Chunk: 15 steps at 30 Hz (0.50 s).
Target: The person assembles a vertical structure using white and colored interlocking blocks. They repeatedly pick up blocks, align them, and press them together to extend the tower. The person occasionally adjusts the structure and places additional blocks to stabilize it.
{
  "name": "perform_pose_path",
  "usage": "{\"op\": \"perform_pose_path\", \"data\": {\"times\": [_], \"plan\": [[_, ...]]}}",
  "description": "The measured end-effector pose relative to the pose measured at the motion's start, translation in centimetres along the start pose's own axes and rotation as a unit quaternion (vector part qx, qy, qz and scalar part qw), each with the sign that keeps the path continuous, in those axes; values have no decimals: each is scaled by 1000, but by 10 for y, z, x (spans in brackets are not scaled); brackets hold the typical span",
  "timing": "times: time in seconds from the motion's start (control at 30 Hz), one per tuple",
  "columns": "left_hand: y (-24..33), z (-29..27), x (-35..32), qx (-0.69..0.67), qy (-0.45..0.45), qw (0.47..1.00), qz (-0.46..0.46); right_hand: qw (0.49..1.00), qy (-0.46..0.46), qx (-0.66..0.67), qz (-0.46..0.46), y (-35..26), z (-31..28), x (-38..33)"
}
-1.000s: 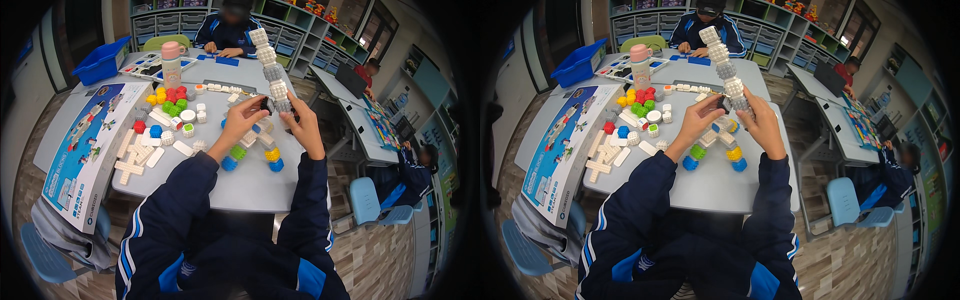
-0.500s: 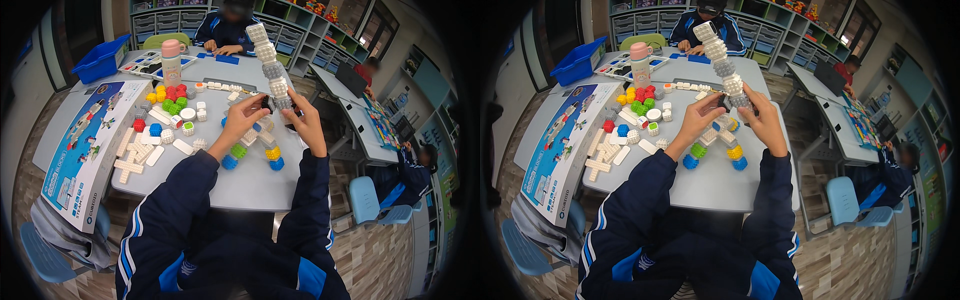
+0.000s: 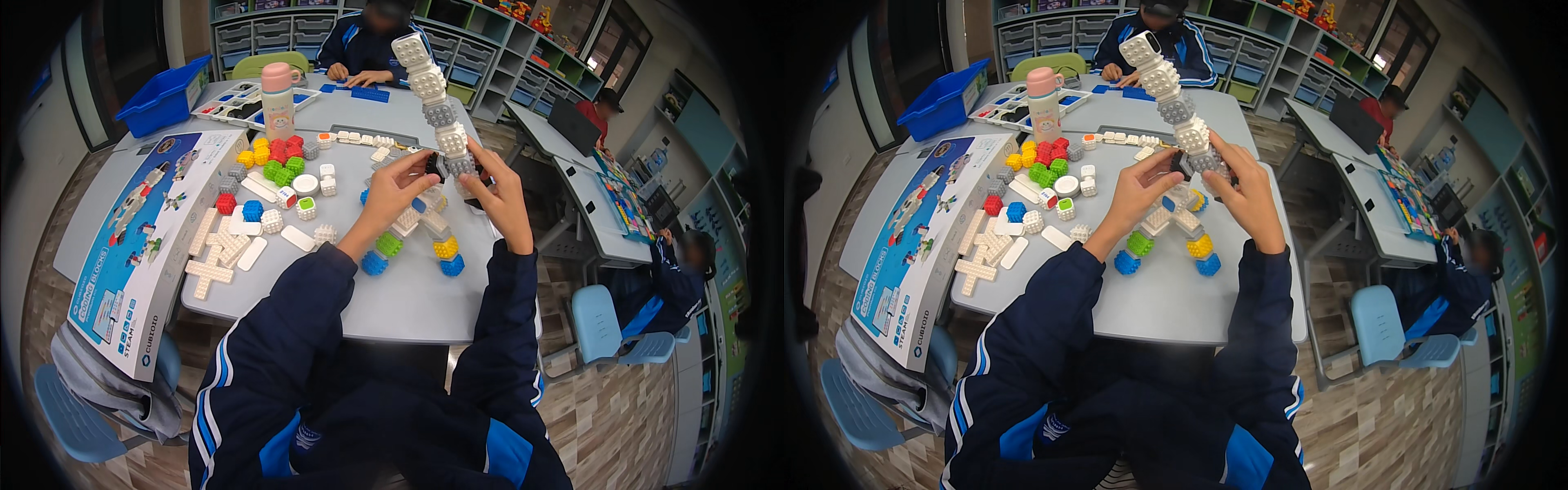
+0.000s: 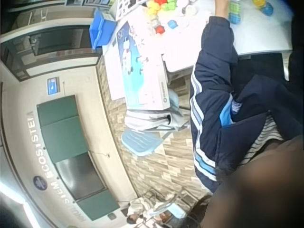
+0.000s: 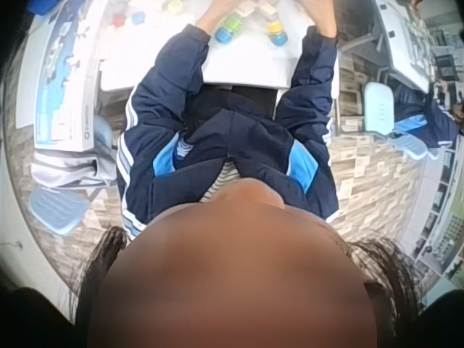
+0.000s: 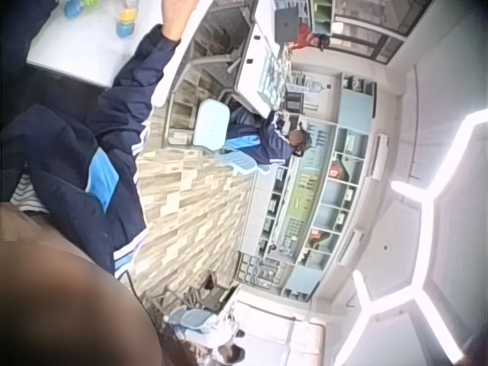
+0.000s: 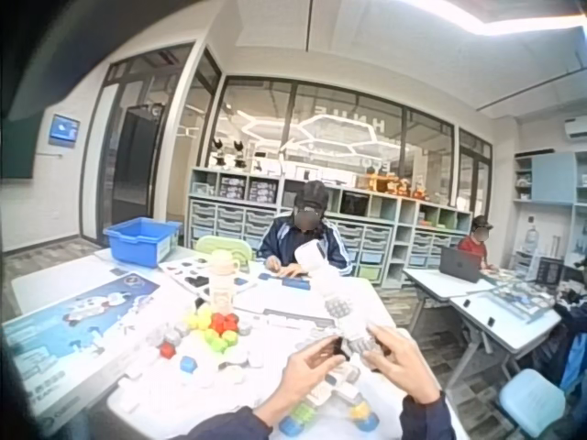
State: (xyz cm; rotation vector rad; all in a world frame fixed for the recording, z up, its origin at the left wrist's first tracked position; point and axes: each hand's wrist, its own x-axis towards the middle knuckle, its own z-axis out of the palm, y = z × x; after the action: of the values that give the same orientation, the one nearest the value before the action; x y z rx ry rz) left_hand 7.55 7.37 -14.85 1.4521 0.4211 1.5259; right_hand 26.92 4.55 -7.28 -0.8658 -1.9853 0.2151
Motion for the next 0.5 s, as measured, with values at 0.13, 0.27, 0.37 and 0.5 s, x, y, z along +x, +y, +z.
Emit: {"op": "perform_pose_path", "data": {"times": [0.13,0.27,0.37,0.5], "plan": [[0,-1,-1,-7,1,1000,-8,1000,-12,-26,-4,-3,-3,2],[1,0,-1,-7,-3,1000,0,998,-23,-51,-33,-2,-5,5],[3,0,0,13,-8,1000,-2,997,-34,-62,-24,-2,-7,6],[5,-1,1,50,-10,999,8,995,-49,-90,-14,-1,-10,7]]}}
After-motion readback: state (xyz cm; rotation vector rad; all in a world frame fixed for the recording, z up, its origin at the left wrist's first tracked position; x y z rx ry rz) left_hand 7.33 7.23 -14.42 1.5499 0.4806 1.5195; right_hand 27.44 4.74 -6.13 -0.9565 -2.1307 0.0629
